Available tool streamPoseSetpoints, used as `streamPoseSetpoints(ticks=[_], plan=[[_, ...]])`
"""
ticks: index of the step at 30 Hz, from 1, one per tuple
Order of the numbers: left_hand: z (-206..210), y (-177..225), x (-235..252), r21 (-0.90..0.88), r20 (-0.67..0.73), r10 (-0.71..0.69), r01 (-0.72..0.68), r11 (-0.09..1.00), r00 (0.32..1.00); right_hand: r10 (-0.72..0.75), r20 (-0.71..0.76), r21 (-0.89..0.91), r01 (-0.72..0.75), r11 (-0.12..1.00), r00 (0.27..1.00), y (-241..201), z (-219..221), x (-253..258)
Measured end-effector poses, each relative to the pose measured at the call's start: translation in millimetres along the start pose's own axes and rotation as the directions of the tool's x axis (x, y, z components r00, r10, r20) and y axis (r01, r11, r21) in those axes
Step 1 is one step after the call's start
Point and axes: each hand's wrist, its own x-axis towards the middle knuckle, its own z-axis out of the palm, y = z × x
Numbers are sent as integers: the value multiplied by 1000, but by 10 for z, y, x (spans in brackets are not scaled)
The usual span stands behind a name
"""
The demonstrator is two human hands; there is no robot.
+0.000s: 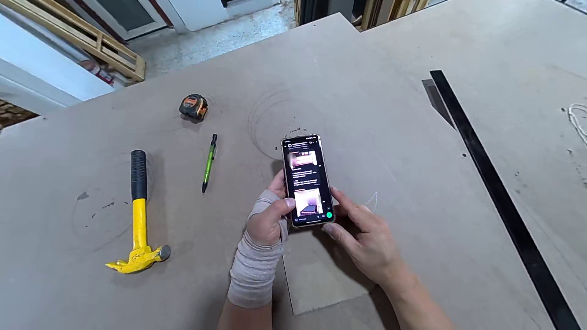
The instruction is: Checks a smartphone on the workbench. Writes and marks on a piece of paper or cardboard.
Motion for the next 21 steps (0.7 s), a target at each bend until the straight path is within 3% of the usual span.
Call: streamPoseSetpoints(ticks=[5, 9, 18, 21], plan=[[58, -11, 21, -23, -102, 25, -27, 999, 994, 58, 8, 85, -58, 995, 998, -13, -52, 26], [122, -20, 30, 57, -163, 31, -22, 998, 986, 90, 7, 27, -90, 996, 996, -36, -36, 24], [75, -19, 9, -1, -126, 34, -34, 999, 992, 75, 27, -53, -73, 996, 997, -32, -42, 31], [115, -3, 14, 59, -207, 18, -6, 998, 978, 66, 31, -40, -65, 997, 997, -21, -47, 32]])
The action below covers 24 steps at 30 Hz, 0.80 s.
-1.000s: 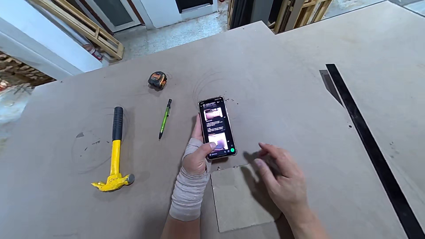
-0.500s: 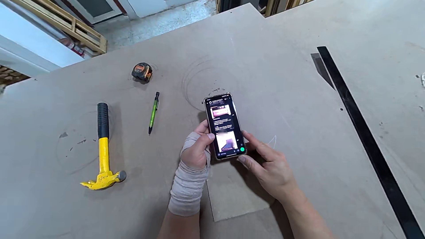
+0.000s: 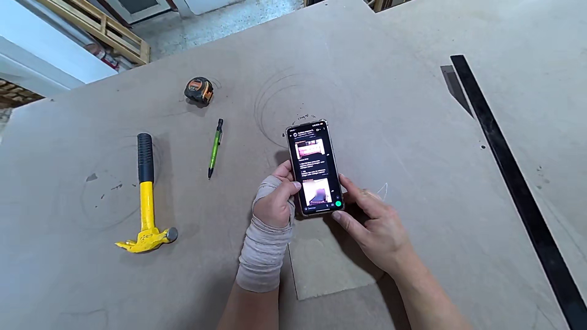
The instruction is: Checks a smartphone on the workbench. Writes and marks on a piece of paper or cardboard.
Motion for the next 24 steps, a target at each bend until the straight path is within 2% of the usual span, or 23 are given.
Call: streamPoseSetpoints(ticks=[3, 14, 19, 24], plan=[[81, -30, -18, 69, -116, 15, -7, 998, 993, -8, -2, -2, 8, 1000, 1000, 0, 7, -1], [48, -22, -14, -11, -62, 43, -44, 999, 997, 2, 16, 14, -2, 1000, 1000, 16, -15, 5], [36, -32, -7, 8, -115, 71, -70, 997, 991, 3, 34, 38, -4, 999, 999, 1, -38, 7], [77, -27, -5, 52, -231, 134, -125, 991, 964, -10, 57, 59, 7, 998, 998, 6, -54, 4]])
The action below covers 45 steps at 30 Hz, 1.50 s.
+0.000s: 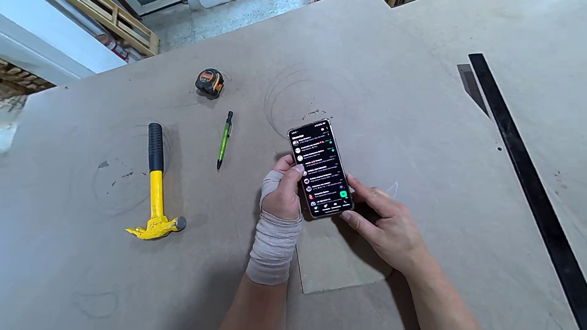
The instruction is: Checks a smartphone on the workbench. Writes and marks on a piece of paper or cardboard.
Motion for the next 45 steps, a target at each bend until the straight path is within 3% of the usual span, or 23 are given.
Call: streamPoseSetpoints(ticks=[7, 11, 14, 20, 27, 34, 39, 45], plan=[[10, 53, -156, 171, -87, -42, 56, 984, 995, -14, 28, 0, 14, 1000, 1000, 7, -27, -10], [-29, 68, -158, 114, 109, -85, 72, 991, 990, 21, 27, 0, -21, 1000, 999, -13, -33, -6], [-44, 67, -147, 90, 151, -85, 72, 993, 985, 25, 25, 6, -25, 1000, 999, -13, -32, -7], [-58, 3, 36, -42, 136, -36, 42, 998, 990, 17, 19, 19, -18, 1000, 1000, -19, -31, 3], [21, 33, 21, 21, -18, -46, 47, 999, 999, 9, 22, 16, -9, 1000, 1000, -9, -23, 3], [-46, 117, -145, 76, 146, -107, 96, 992, 983, 32, 20, 21, -32, 999, 999, -20, -26, -4], [-72, 6, 32, -39, 147, -39, 45, 998, 988, 21, 17, 23, -22, 1000, 1000, -18, -26, 0], [-47, 31, 32, 19, 40, -40, 39, 999, 998, 19, 13, 21, -19, 1000, 1000, -8, -21, -3]])
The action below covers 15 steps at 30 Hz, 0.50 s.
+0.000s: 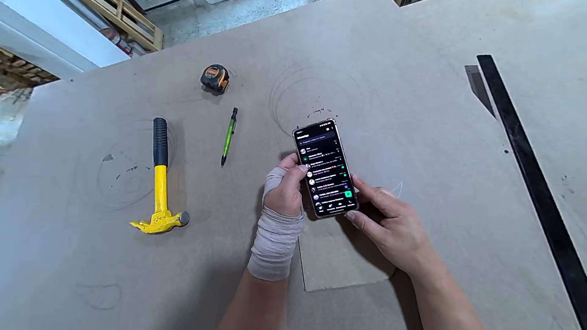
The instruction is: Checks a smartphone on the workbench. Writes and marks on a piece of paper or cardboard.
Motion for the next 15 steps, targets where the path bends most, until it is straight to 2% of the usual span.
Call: streamPoseSetpoints(ticks=[3, 6, 10, 13, 15], plan=[[23, 27, -68, 66, -78, -5, 10, 998, 997, -4, 4, -13, 4, 1000, 1000, 2, 0, -4], [7, 34, -174, 150, -91, -4, 18, 989, 996, -16, 4, -24, 16, 1000, 1000, 11, 0, -7], [49, 48, -163, 92, -108, -16, 26, 995, 994, -33, 6, -39, 33, 999, 999, 11, 2, -4], [87, 16, -42, 13, -135, 23, -22, 1000, 991, -33, 8, -36, 33, 999, 999, 10, 0, 0], [83, 20, -76, 52, -137, 5, 2, 999, 991, -35, 10, -37, 35, 999, 999, 8, -3, -3]])
